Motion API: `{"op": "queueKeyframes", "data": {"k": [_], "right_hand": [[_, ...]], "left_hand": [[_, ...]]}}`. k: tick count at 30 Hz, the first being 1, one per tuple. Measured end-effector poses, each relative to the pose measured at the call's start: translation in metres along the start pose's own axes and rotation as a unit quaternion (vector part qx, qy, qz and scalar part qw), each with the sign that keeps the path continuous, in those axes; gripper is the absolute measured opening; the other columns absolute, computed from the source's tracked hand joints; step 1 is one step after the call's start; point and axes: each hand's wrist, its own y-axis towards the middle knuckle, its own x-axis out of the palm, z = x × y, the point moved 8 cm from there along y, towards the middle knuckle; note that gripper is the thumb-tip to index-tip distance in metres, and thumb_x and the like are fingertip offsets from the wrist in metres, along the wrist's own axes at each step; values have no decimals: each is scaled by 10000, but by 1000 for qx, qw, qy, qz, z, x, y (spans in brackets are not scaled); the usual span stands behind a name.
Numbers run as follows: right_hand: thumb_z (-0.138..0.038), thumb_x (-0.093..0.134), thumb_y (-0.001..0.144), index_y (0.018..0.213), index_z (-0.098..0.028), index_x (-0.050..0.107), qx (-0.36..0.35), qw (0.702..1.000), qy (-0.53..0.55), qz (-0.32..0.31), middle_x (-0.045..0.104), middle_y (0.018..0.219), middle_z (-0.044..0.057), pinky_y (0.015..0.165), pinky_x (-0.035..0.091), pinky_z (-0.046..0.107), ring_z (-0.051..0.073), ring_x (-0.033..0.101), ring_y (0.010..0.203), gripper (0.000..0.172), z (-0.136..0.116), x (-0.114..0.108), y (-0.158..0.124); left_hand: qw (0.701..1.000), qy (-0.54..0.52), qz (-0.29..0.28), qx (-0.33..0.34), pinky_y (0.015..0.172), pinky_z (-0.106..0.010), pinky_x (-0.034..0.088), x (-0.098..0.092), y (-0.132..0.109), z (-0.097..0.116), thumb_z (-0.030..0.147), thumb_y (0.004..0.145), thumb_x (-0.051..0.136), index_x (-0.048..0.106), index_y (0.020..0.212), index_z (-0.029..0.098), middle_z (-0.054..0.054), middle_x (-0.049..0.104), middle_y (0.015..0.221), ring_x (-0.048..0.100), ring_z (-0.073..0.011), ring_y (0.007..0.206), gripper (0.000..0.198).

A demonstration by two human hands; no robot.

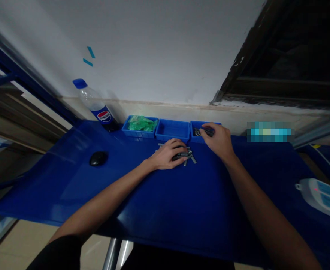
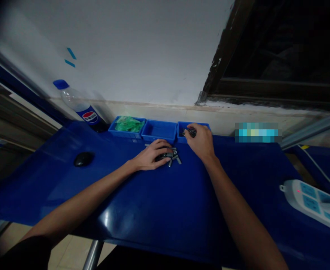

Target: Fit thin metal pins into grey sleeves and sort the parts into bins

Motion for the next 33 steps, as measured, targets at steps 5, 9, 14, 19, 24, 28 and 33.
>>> {"op": "queueKeyframes", "data": {"k": [5,9,14,19,24,28,33], "right_hand": [[-561,905,738,931,-216,834,8,992,-126,-25,532,1617,162,1119,280,855,568,323,1531,402,36,-8,-27],[-639,868,762,798,-169,790,7,999,-52,16,546,1594,224,1156,422,668,468,526,1442,478,54,-9,-39],[-705,827,767,769,-173,789,6,993,7,117,680,1442,223,1135,484,607,408,673,1292,533,41,-33,-51],[-540,912,758,796,-205,806,-3,987,57,152,680,1455,160,1142,492,607,393,648,1332,353,-10,-53,-59],[-354,802,877,975,-257,780,-29,980,192,46,561,1586,109,1131,512,579,356,569,1441,140,-43,-28,-67],[-284,654,866,1285,-303,535,27,940,340,25,514,1596,137,1062,570,541,311,680,1307,436,-15,10,-75],[-366,753,803,1386,-211,493,83,987,139,14,624,1421,223,1137,477,654,414,598,1360,657,-3,58,-80]], "left_hand": [[1000,-13,3,7,1096,-478,492,13,14,3,405,1102,479,720,1237,162,-136,724,1235,626,-263,1188,369],[997,-35,68,1,1061,-451,505,5,21,6,360,1123,411,732,1151,142,-134,750,1131,650,-253,1114,389],[985,-72,122,-100,974,-439,534,-16,22,-5,435,1112,430,761,1041,151,-118,775,1012,686,-246,991,442],[903,-327,156,-230,991,-497,578,-4,19,-27,644,866,771,686,1330,150,-169,753,1236,732,-294,1088,684],[808,-483,248,-229,1094,-577,541,-3,13,-33,612,660,951,528,1503,201,-189,681,1399,695,-367,1235,1029],[788,-475,326,-216,1129,-555,518,-29,-8,-48,619,544,1002,523,1494,207,-171,680,1404,663,-376,1293,1141],[801,-416,368,-223,1113,-513,518,-58,-41,-66,681,560,969,580,1423,200,-136,748,1243,682,-351,1244,1062]]}}
